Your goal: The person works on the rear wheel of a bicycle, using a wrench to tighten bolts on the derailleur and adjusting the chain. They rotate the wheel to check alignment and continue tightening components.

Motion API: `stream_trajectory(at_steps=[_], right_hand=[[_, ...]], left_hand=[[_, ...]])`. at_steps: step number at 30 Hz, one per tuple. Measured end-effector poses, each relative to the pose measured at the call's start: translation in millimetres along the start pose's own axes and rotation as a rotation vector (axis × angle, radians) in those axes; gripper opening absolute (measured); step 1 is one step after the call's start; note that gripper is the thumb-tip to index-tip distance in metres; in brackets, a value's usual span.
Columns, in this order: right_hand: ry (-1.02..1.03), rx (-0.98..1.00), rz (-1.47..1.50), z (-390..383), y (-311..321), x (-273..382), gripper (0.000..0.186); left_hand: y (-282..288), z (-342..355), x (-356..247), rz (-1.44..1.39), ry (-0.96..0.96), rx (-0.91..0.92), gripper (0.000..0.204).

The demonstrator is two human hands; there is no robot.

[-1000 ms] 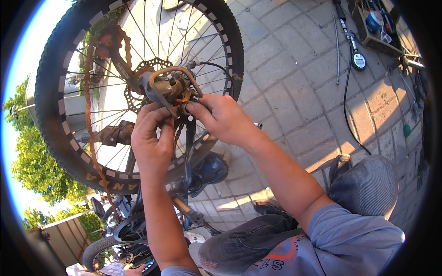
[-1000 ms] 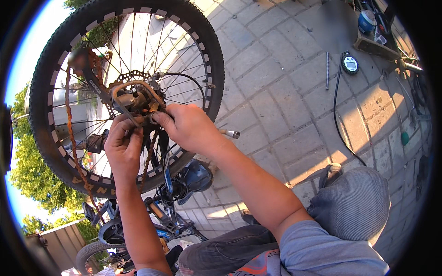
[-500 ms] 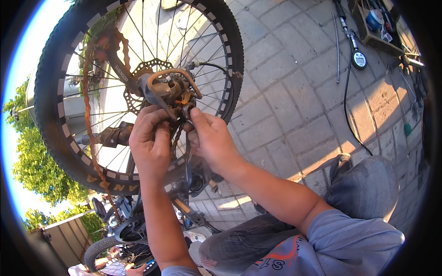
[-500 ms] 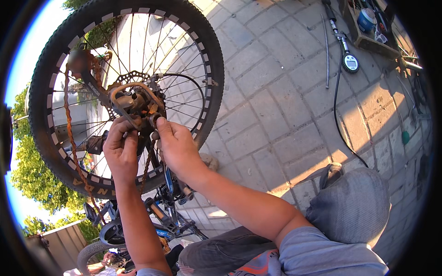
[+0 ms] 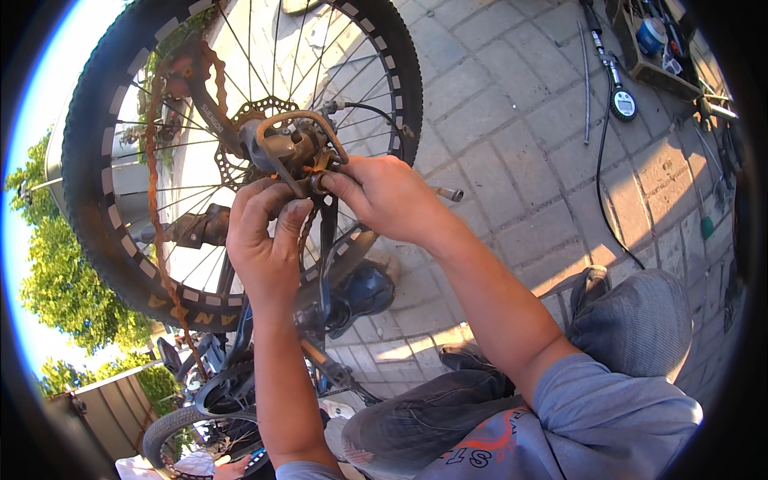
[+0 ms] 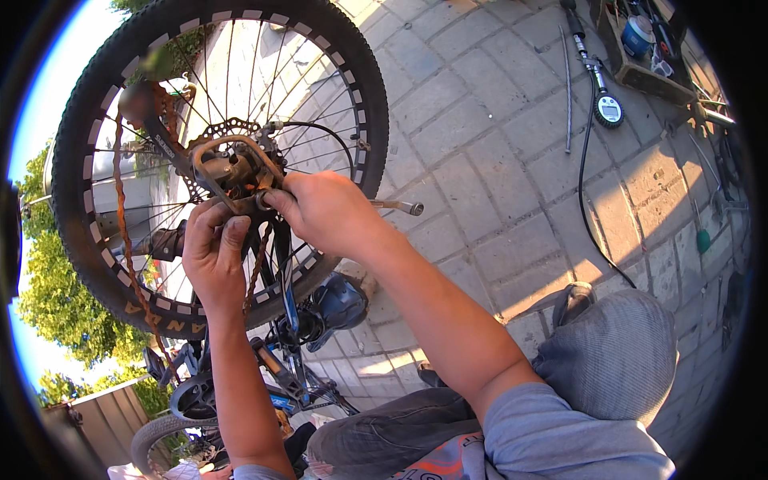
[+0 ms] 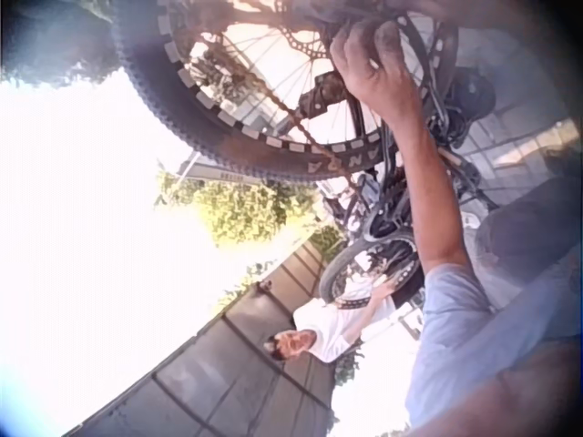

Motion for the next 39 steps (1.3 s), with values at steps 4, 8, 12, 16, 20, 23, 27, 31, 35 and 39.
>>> stream_trajectory(at_steps=[4, 8, 12, 16, 20, 23, 27, 31, 35, 39], right_hand=[[-0.114, -0.128, 0.199, -9.5, -13.1, 4.7, 0.041], [-0.287, -0.222, 0.743, -17.5, -45.0, 9.5, 0.045], [-0.532, -0.228, 1.828, -21.8, -69.4, 50.1, 0.037], [-0.456, -0.272, 1.71, -28.5, -69.8, 43.9, 0.035], [-0.301, -0.235, 0.965, -33.6, -53.7, 8.4, 0.036], [-0.092, -0.225, 0.347, -23.2, -29.1, 1.0, 0.04], [0.004, -0.135, 0.087, -13.0, -10.1, 3.8, 0.034], [0.058, -0.079, 0.082, -7.6, -4.5, -2.8, 0.037], [-0.158, -0.14, 0.466, -13.6, -30.0, -0.8, 0.047], [-0.497, -0.171, 1.605, -23.9, -66.5, 40.3, 0.043]], left_hand=[[4.0, 3.5, -2.5, -0.232, 0.136, 0.035, 0.028], [8.3, 6.4, -5.2, -0.231, 0.16, 0.061, 0.035], [7.8, 8.3, -7.8, -0.108, 0.168, 0.072, 0.035], [12.1, 6.1, -5.1, -0.004, 0.151, 0.1, 0.036], [12.3, 8.7, -4.3, 0.059, 0.091, 0.104, 0.035], [6.6, 7.3, -7.1, 0.035, 0.105, 0.076, 0.035], [5.7, 7.8, -3.4, 0.061, 0.043, 0.065, 0.033], [5.7, 7.9, -2.5, 0.056, 0.051, 0.071, 0.029], [3.8, 6.8, -4.9, 0.074, 0.056, 0.043, 0.027], [4.0, 6.8, -8.3, 0.109, 0.058, 0.042, 0.027]])
Point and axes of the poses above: each hand's wrist, its own z-axis towards the middle knuckle, its own y-axis out of the back of the hand, x = y × z, the point moved 1 cm from there along z, towards the middle knuckle, and after that the axes turned 4 degrees about x, right-handed, at the moved point
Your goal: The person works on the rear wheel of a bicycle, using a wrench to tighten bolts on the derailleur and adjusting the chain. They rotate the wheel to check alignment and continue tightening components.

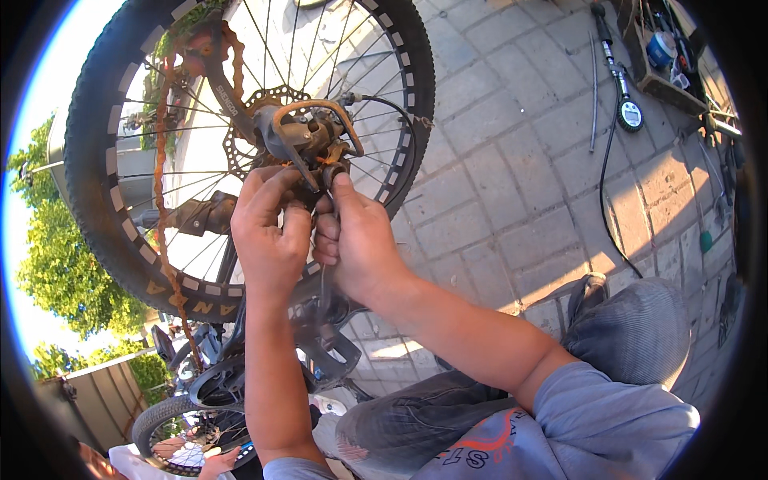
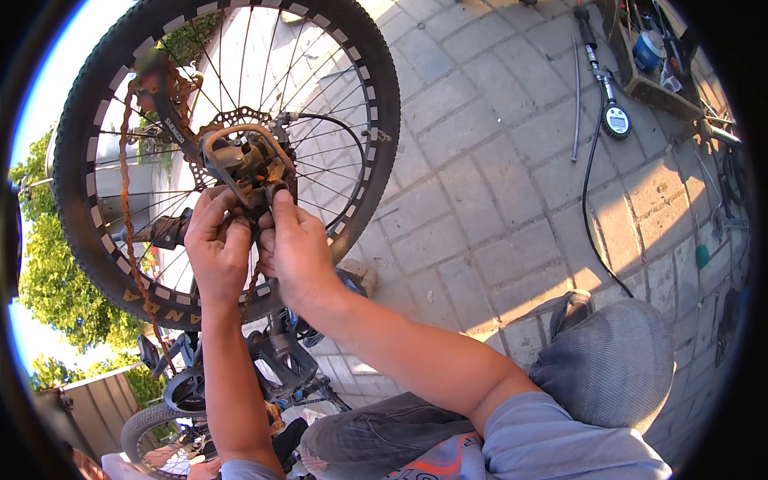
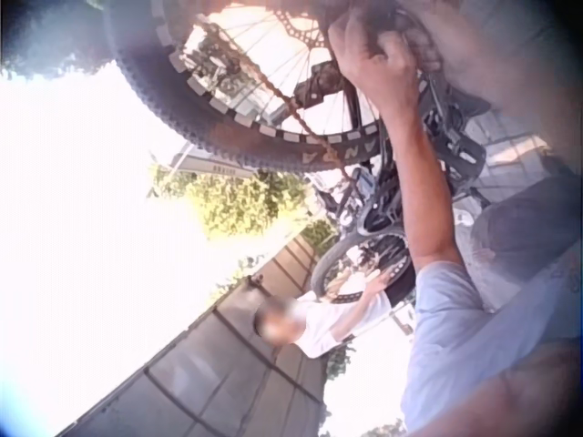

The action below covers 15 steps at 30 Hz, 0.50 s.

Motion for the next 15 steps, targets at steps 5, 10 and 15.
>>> stream_trajectory(at_steps=[5, 10, 15], right_hand=[[0.078, -0.043, 0.089, -10.4, -2.6, 1.5, 0.039], [0.534, -0.008, -1.246, 1.3, 26.3, 36.8, 0.038], [0.576, 0.116, -1.587, 14.6, 26.5, 71.5, 0.033]], left_hand=[[0.5, 0.2, 2.2, 0.061, -0.038, 0.007, 0.028], [-0.8, -0.3, 4.2, 0.003, -0.058, -0.008, 0.027], [0.4, 0.8, 1.1, 0.015, -0.047, 0.001, 0.027]])
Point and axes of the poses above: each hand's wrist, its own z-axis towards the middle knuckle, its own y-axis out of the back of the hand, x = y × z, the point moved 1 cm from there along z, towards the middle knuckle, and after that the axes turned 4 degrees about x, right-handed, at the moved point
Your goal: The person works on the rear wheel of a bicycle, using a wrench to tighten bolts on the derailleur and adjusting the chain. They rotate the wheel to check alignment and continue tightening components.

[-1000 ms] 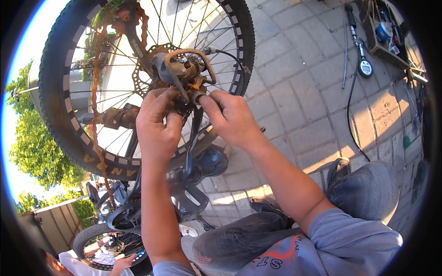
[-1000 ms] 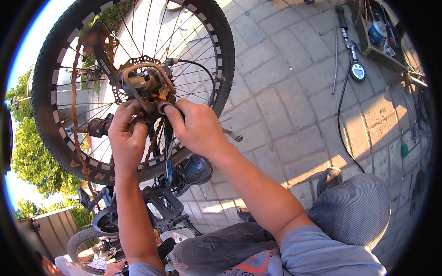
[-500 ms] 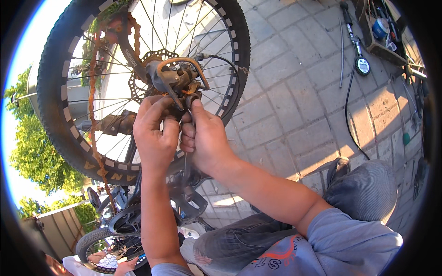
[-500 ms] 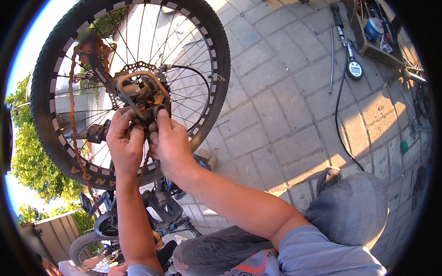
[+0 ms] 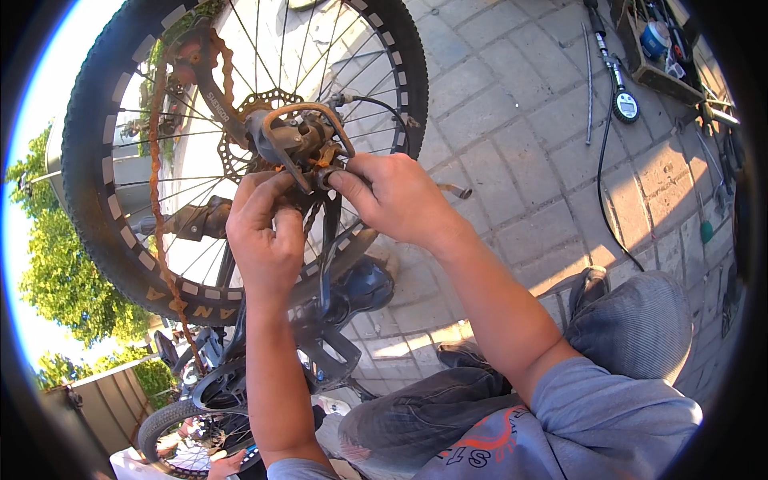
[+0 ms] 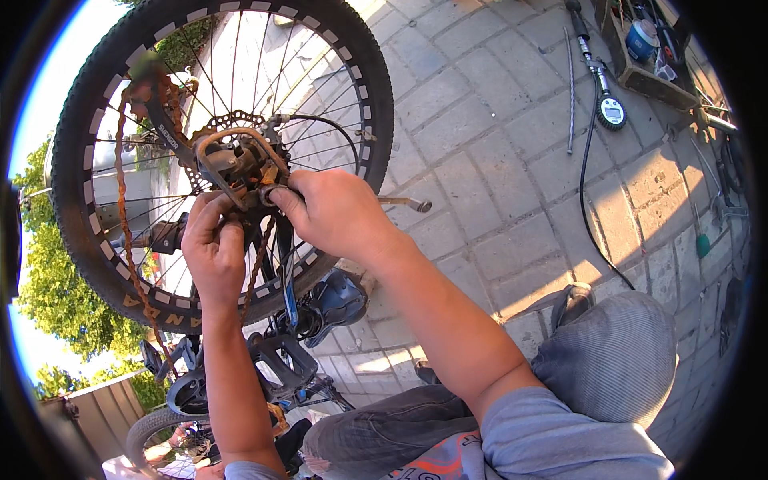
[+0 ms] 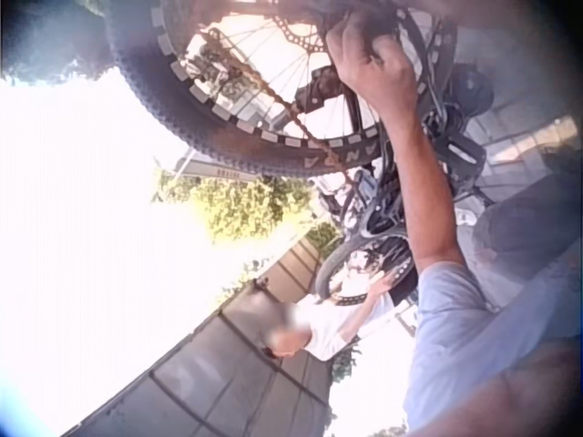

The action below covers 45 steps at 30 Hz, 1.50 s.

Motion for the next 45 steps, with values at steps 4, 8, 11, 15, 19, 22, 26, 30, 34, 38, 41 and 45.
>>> stream_trajectory(at_steps=[4, 8, 11, 15, 19, 22, 26, 30, 34, 38, 41, 45], right_hand=[[-0.033, 0.046, 0.113, 2.5, 0.2, -2.9, 0.034], [-0.081, 0.094, 0.148, 6.1, -1.3, -5.4, 0.04], [-0.226, -0.03, 0.385, -6.3, -26.2, -5.2, 0.045], [-0.576, -0.127, 1.713, -24.3, -71.1, 34.2, 0.044], [-0.508, -0.218, 1.508, -27.4, -61.7, 40.0, 0.043], [-0.287, -0.22, 0.657, -25.6, -45.3, 15.1, 0.05], [-0.088, -0.023, 0.139, -4.7, -3.9, 2.8, 0.037], [0.018, 0.075, -0.026, 6.7, 6.6, -4.8, 0.03], [0.079, 0.12, -0.012, 11.6, 10.9, -9.0, 0.026], [0.104, 0.152, -0.171, 16.6, 18.6, -2.8, 0.025], [0.152, 0.085, -0.16, 15.3, 11.7, -7.6, 0.024], [0.037, 0.047, 0.018, 8.5, -0.1, -5.7, 0.04]], left_hand=[[-0.4, 2.4, 0.7, 0.022, -0.02, -0.01, 0.025], [-0.3, 1.8, -1.7, 0.005, 0.013, -0.005, 0.024], [0.3, 1.7, -3.0, 0.02, 0.038, -0.001, 0.024], [-1.4, 3.6, -2.6, 0.032, -0.014, -0.012, 0.023], [-1.5, 1.6, -2.8, 0.064, 0.003, -0.018, 0.025], [0.5, -1.2, 2.5, 0.045, 0.001, -0.019, 0.027], [1.0, 1.9, -3.2, 0.012, 0.005, 0.008, 0.03], [-0.2, 1.0, -2.2, -0.003, 0.018, -0.003, 0.03], [-0.4, 0.8, -2.5, -0.018, 0.011, -0.007, 0.03], [0.5, 0.6, -1.4, 0.0, 0.006, 0.006, 0.03], [-0.4, 0.2, 0.9, -0.013, -0.023, -0.011, 0.029], [2.3, -0.9, 1.0, 0.002, -0.01, -0.001, 0.029]])
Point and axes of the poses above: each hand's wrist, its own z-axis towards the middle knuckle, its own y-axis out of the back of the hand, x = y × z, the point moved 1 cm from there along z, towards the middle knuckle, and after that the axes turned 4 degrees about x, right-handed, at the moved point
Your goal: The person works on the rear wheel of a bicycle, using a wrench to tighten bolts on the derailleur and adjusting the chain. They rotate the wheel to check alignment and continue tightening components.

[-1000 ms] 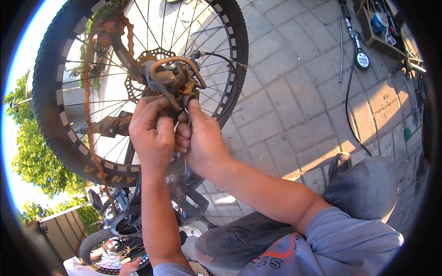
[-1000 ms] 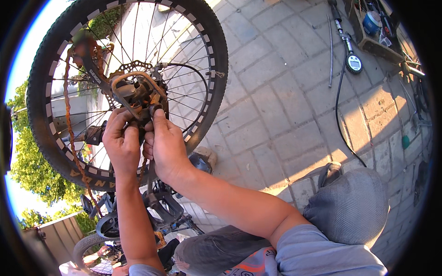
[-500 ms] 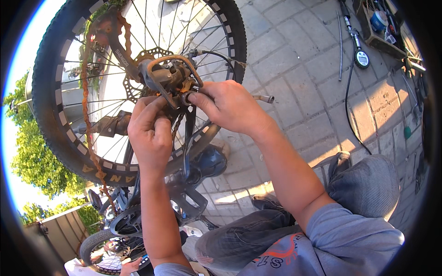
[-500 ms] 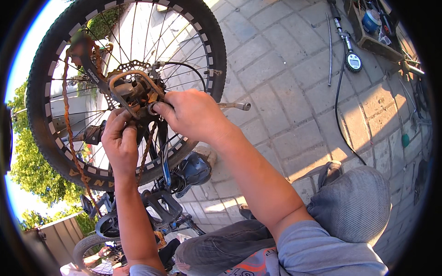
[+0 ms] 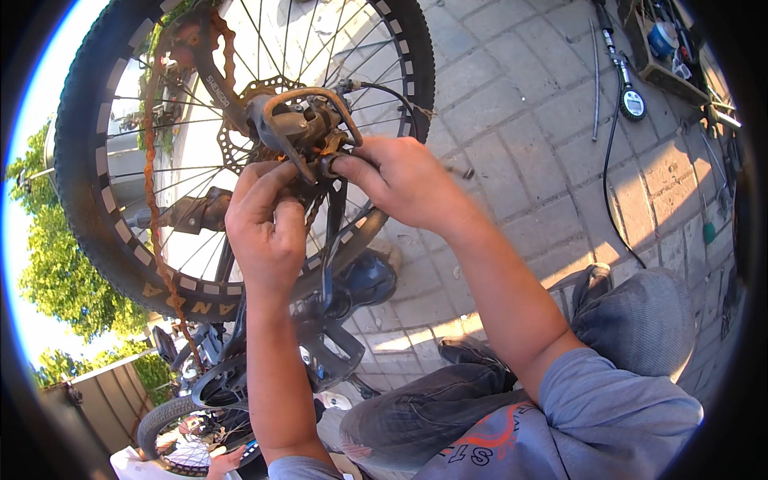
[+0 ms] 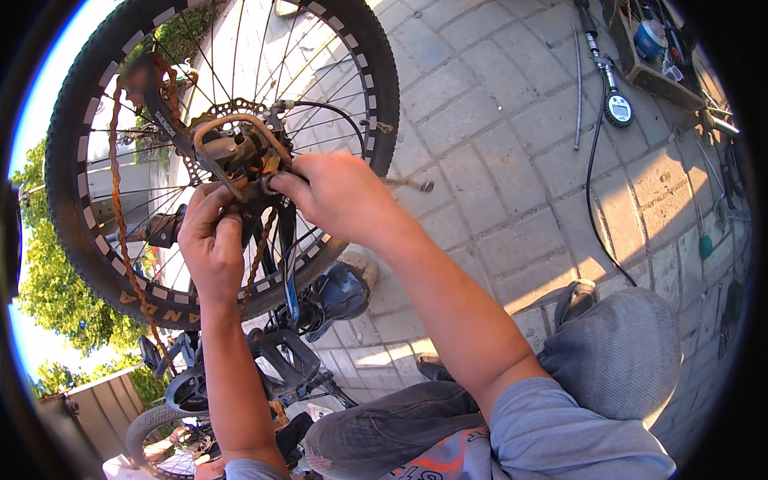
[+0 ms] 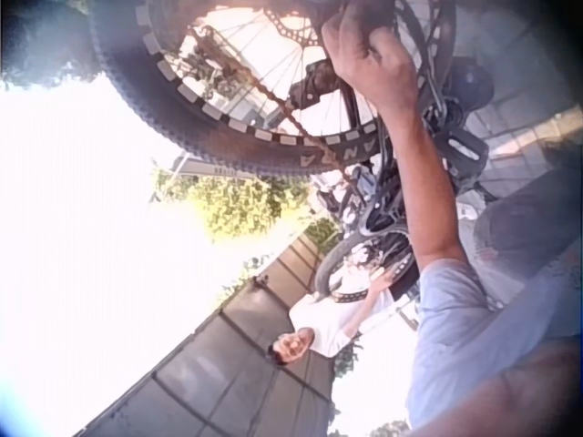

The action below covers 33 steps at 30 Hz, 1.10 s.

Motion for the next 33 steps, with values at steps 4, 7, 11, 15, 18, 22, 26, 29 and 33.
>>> stream_trajectory(at_steps=[4, 7, 11, 15, 18, 22, 26, 29, 33], right_hand=[[-0.314, -0.273, 0.526, -21.6, -46.7, 14.3, 0.054], [-0.567, -0.264, 1.487, -24.7, -72.1, 37.2, 0.044], [-0.474, -0.269, 1.546, -26.5, -77.1, 33.5, 0.044], [-0.245, -0.27, 0.531, -30.0, -47.8, 8.4, 0.044], [-0.145, -0.129, 0.086, -17.0, -16.0, 5.9, 0.035], [0.103, -0.125, -0.117, -3.3, -0.8, -5.0, 0.026], [0.027, -0.039, -0.005, -0.4, 1.6, -2.9, 0.024], [0.02, -0.129, -0.022, -7.5, -7.2, -3.7, 0.021], [0.177, -0.445, -0.023, -24.6, -23.3, -9.3, 0.017]], left_hand=[[-0.4, 2.4, -0.3, 0.007, -0.011, 0.017, 0.028], [-1.3, 4.0, -0.9, 0.002, -0.011, 0.012, 0.028], [-0.9, 1.6, 2.4, -0.01, -0.011, 0.005, 0.028], [-0.3, 2.2, -0.6, -0.019, -0.003, 0.016, 0.029], [0.5, 0.0, 1.7, -0.032, 0.019, 0.008, 0.03], [-2.6, 2.5, -2.8, -0.056, 0.022, 0.009, 0.031], [-0.1, 1.3, 0.8, -0.006, 0.002, 0.021, 0.03], [-4.4, 0.9, 2.4, -0.14, 0.051, 0.008, 0.023], [-15.0, 2.7, -0.8, 0.032, 0.004, -0.016, 0.016]])
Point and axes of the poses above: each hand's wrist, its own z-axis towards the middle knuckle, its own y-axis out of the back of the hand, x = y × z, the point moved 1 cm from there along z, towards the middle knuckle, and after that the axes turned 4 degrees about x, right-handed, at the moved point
